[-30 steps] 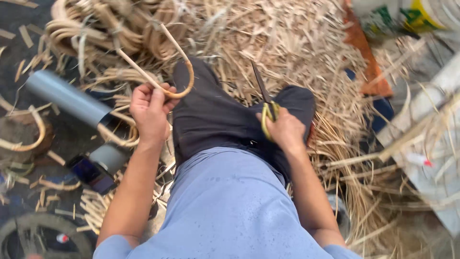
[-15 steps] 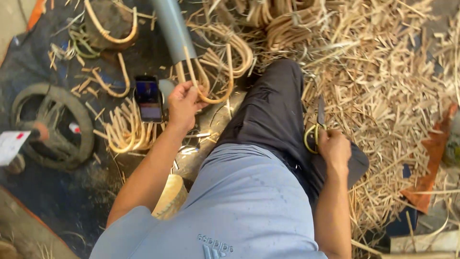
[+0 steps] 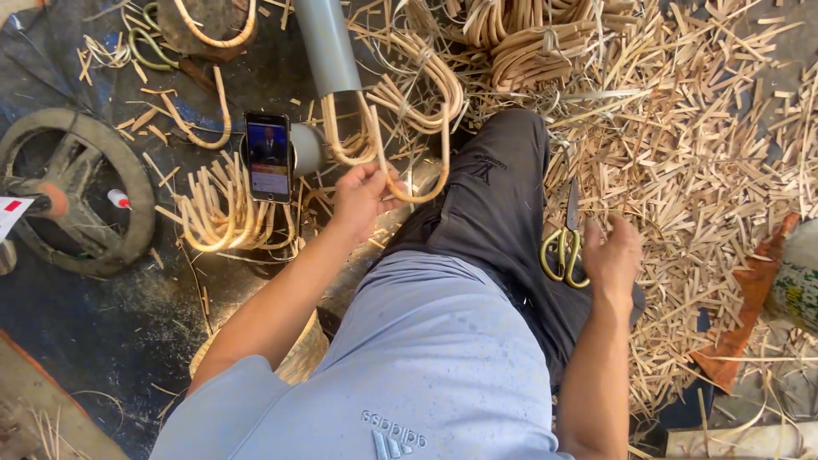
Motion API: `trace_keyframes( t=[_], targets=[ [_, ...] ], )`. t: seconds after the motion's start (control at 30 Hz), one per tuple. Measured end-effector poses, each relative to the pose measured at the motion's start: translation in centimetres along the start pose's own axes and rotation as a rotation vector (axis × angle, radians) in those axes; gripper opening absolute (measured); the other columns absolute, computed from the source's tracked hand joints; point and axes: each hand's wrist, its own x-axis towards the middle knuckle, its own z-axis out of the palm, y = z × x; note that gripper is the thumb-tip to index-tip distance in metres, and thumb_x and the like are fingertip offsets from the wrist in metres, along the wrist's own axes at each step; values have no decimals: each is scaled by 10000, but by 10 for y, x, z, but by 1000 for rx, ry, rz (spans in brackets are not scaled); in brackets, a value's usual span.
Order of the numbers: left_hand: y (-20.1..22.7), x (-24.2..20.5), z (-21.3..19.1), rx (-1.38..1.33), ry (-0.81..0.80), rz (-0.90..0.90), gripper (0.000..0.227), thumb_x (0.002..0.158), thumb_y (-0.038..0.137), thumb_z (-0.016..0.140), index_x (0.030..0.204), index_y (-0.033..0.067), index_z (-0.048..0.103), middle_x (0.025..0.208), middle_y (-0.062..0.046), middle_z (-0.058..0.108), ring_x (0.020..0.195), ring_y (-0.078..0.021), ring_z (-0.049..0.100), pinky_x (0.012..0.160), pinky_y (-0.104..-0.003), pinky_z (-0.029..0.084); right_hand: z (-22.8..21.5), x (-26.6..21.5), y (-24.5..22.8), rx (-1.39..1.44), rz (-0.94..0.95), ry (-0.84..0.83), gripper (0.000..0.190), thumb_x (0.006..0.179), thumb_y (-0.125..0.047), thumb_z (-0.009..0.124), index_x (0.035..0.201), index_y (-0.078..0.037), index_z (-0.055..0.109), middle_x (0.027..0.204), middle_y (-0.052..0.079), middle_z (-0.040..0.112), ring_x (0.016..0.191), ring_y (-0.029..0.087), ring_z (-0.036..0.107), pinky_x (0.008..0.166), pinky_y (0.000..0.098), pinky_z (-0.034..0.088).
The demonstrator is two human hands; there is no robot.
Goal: The person weaves thin rattan strips around thick curved wooden handles, using shears to trim the ends and a small tool to guide the strips.
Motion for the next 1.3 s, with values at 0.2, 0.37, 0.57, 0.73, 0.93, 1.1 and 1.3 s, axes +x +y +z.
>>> trace_keyframes(
  t=[0.2,0.37,0.57,0.73,0.93,1.1,1.3],
  targets=[
    [8,8,-37,103,192,87,198,1021,95,553,1196,12,594,1072,-107,704,890,-210,731,697,-383,652,19,22,97,-191,98,-88,532,971,-249,705,1396,41,569,1396,297,584,1277,475,553,1077,515,434],
    [18,21,-32,358,311,180,173,1008,72,538,1132,11,641,968,-80,717,806,-170,721,607,-312,621,43,28,117,-252,180,-282,679,918,-309,661,1482,1,444,1377,325,534,1209,521,519,1009,548,414],
    [34,38,-35,1205,398,500,240,996,171,629,975,-56,705,903,-198,670,843,-359,650,810,-460,525,55,15,116,-281,318,-186,571,891,-286,634,1424,-98,559,1392,255,601,1302,441,555,1052,530,480],
    [35,13,-11,1067,118,564,384,978,264,734,1242,-7,669,1074,-119,711,890,-180,670,815,-323,534,75,22,125,-166,386,-255,813,852,-261,588,1586,-186,246,1661,99,268,1483,438,210,1121,696,202],
    [20,-22,46,989,-148,430,336,974,227,697,1240,24,675,1022,-84,708,852,-124,633,767,-278,518,87,22,124,-131,475,-298,551,961,-344,662,1454,-149,512,1449,149,589,1422,398,442,1170,662,302],
    [-5,-46,76,1194,-374,808,271,945,195,726,1151,22,698,1181,-159,663,1086,-281,631,954,-377,514,102,22,131,-120,367,-170,467,871,-273,687,1324,-179,628,1385,189,551,1304,436,454,1076,651,304],
    [-3,-44,87,1342,-478,868,289,943,184,723,1186,29,709,1304,-183,648,1218,-338,608,1054,-413,473,96,30,111,-40,188,348,127,848,-238,707,937,-173,770,1091,69,716,1095,320,625,921,515,478]
  ],
)
